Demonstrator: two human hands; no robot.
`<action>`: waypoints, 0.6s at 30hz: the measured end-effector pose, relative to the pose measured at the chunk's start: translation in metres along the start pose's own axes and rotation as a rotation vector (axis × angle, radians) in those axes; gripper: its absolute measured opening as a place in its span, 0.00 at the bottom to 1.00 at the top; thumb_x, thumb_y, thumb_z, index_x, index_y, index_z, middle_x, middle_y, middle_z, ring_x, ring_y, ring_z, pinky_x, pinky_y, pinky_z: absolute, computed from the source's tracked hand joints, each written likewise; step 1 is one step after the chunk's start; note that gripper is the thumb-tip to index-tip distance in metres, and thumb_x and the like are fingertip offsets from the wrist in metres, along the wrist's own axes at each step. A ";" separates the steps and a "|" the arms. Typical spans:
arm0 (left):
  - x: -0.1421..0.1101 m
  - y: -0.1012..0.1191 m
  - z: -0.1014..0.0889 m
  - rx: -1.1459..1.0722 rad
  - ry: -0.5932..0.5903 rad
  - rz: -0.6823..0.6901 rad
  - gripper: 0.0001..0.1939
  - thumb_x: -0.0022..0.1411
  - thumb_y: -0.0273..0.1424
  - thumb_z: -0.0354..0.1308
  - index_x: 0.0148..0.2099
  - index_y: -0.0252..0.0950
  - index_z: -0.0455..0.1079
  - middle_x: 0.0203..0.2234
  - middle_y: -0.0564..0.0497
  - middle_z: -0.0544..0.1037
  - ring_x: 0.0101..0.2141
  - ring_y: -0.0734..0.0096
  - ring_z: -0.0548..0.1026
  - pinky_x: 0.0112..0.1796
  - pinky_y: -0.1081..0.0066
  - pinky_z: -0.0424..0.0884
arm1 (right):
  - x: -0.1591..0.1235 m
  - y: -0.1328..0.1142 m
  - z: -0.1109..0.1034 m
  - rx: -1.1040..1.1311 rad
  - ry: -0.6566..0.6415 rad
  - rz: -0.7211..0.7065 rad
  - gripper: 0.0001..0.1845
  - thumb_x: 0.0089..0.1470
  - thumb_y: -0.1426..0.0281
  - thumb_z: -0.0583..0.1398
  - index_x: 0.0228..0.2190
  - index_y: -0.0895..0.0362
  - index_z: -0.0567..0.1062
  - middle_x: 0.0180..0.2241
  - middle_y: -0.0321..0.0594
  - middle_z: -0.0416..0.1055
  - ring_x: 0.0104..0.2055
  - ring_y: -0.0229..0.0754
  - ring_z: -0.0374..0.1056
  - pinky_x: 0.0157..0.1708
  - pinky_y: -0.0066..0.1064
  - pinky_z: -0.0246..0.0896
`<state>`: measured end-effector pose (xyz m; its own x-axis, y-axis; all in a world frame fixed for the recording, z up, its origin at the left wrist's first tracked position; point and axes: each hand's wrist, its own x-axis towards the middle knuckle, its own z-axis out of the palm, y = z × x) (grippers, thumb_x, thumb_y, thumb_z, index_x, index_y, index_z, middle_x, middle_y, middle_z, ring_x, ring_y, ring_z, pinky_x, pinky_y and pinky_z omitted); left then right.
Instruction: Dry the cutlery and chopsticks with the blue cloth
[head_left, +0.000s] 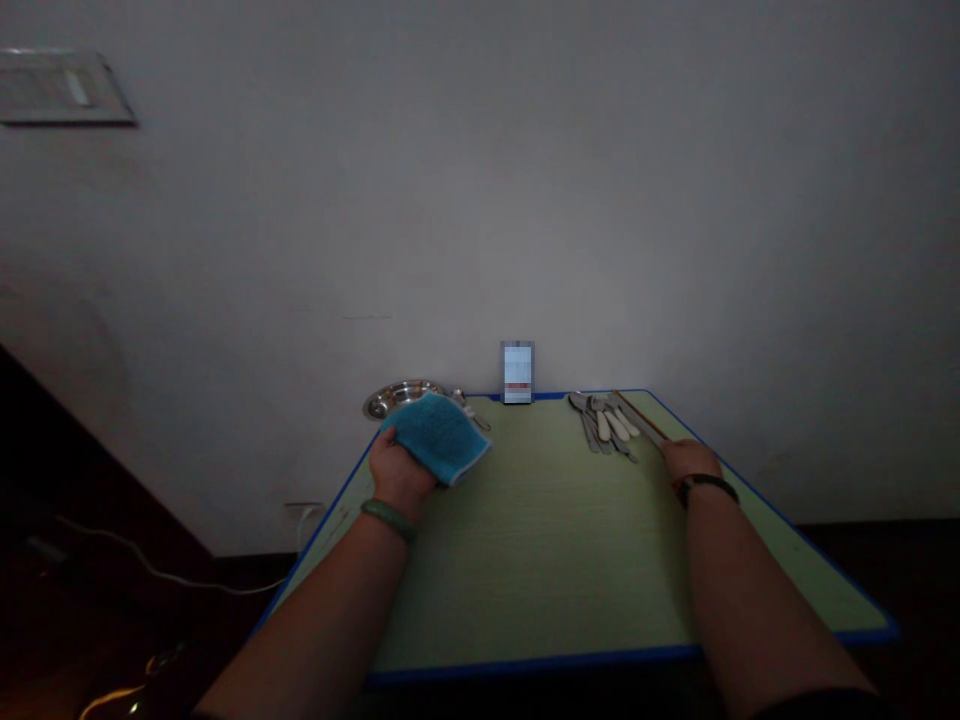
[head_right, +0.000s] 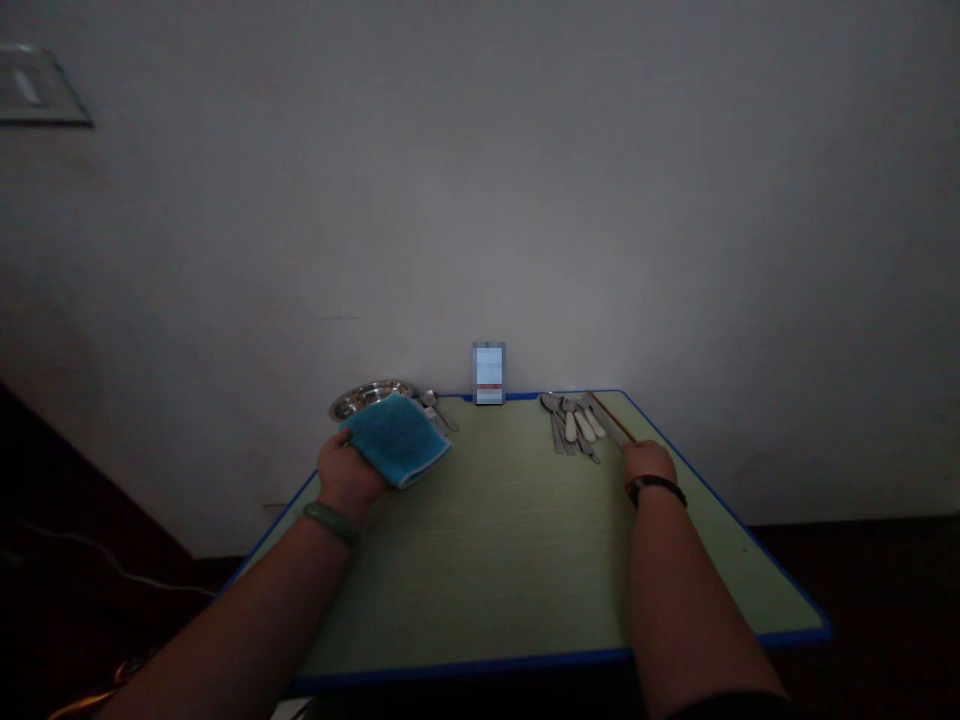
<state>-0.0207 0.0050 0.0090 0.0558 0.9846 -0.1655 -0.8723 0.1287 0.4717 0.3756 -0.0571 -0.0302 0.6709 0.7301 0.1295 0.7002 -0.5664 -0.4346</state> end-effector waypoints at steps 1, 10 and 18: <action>-0.001 0.000 0.001 0.006 0.016 0.010 0.29 0.61 0.37 0.46 0.59 0.25 0.67 0.49 0.32 0.77 0.52 0.43 0.73 0.54 0.43 0.63 | 0.000 0.000 0.000 0.001 -0.009 0.015 0.16 0.56 0.67 0.56 0.35 0.60 0.82 0.36 0.55 0.79 0.38 0.49 0.76 0.32 0.31 0.66; -0.005 -0.001 0.008 0.035 0.057 0.035 0.28 0.63 0.37 0.43 0.57 0.26 0.69 0.46 0.34 0.79 0.52 0.44 0.73 0.55 0.43 0.62 | 0.001 0.001 0.006 -0.053 -0.096 0.032 0.15 0.56 0.68 0.57 0.39 0.59 0.81 0.43 0.53 0.79 0.44 0.49 0.75 0.38 0.31 0.66; -0.003 0.001 0.009 -0.042 0.043 0.034 0.28 0.61 0.36 0.45 0.58 0.26 0.68 0.45 0.35 0.79 0.50 0.45 0.75 0.53 0.43 0.65 | 0.000 0.000 0.008 -0.106 -0.139 -0.011 0.17 0.55 0.73 0.54 0.37 0.59 0.82 0.42 0.53 0.79 0.44 0.50 0.76 0.41 0.33 0.67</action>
<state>-0.0174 0.0029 0.0173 0.0059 0.9822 -0.1877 -0.8931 0.0896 0.4409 0.3738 -0.0540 -0.0375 0.6285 0.7778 0.0063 0.7339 -0.5903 -0.3361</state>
